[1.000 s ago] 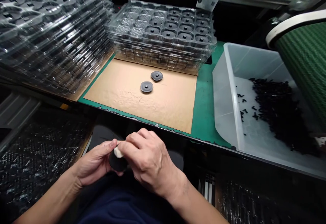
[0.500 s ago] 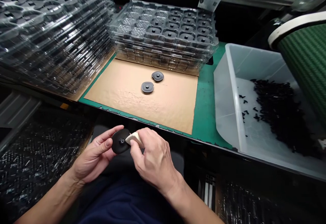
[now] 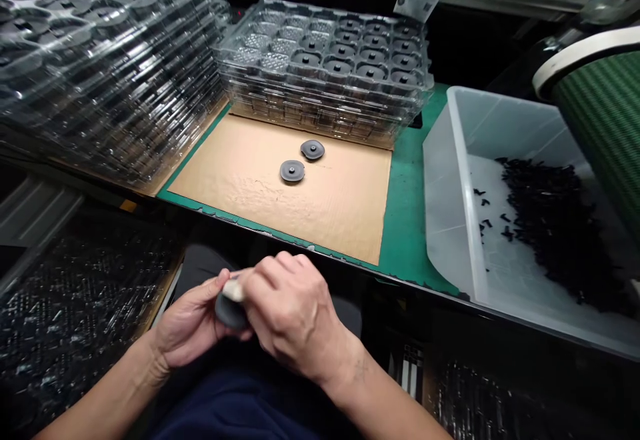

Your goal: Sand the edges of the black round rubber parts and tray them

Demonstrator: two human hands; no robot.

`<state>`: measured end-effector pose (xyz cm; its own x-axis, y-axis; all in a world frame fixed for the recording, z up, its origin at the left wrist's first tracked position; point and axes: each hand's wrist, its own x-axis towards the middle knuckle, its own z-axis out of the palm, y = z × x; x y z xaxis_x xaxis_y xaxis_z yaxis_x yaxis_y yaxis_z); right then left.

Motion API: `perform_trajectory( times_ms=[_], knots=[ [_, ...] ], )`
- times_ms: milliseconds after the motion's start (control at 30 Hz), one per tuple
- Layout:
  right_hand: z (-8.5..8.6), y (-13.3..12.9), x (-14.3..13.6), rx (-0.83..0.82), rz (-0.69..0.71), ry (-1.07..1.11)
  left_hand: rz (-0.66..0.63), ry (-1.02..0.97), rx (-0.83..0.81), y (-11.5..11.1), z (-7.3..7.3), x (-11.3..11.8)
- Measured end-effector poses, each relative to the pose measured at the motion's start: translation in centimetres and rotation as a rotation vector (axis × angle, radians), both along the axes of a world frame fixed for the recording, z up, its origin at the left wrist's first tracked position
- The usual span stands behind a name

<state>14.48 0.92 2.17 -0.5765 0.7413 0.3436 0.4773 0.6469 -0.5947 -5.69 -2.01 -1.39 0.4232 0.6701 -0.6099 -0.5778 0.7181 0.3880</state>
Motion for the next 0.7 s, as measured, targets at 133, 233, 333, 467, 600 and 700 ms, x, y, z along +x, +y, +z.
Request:
perform_trajectory(
  times_ms=[133, 233, 333, 467, 600, 700],
  knots=[
    [-0.5, -0.6, -0.6, -0.386, -0.284, 0.081, 0.231, 0.117, 0.166, 0.8, 0.6, 0.4],
    [0.1, -1.0, -1.3, -0.601, -0.290, 0.220, 0.232, 0.204, 0.260, 0.8, 0.8, 0.9],
    [1.0, -1.0, -1.8, -0.530, -0.301, 0.297, 0.286, 0.272, 0.326, 0.8, 1.3, 1.0],
    [1.2, -0.8, -1.5, -0.378, -0.303, 0.172, 0.345, 0.337, 0.362, 0.9, 2.1, 0.6],
    [0.6, -0.2, -0.9, -0.195, -0.321, 0.087, 0.281, 0.313, 0.346, 0.8, 2.3, 0.0],
    [0.3, 0.0, -0.9, -0.132, -0.285, 0.044, 0.191, 0.260, 0.307, 0.5, 1.9, -0.4]
  ],
)
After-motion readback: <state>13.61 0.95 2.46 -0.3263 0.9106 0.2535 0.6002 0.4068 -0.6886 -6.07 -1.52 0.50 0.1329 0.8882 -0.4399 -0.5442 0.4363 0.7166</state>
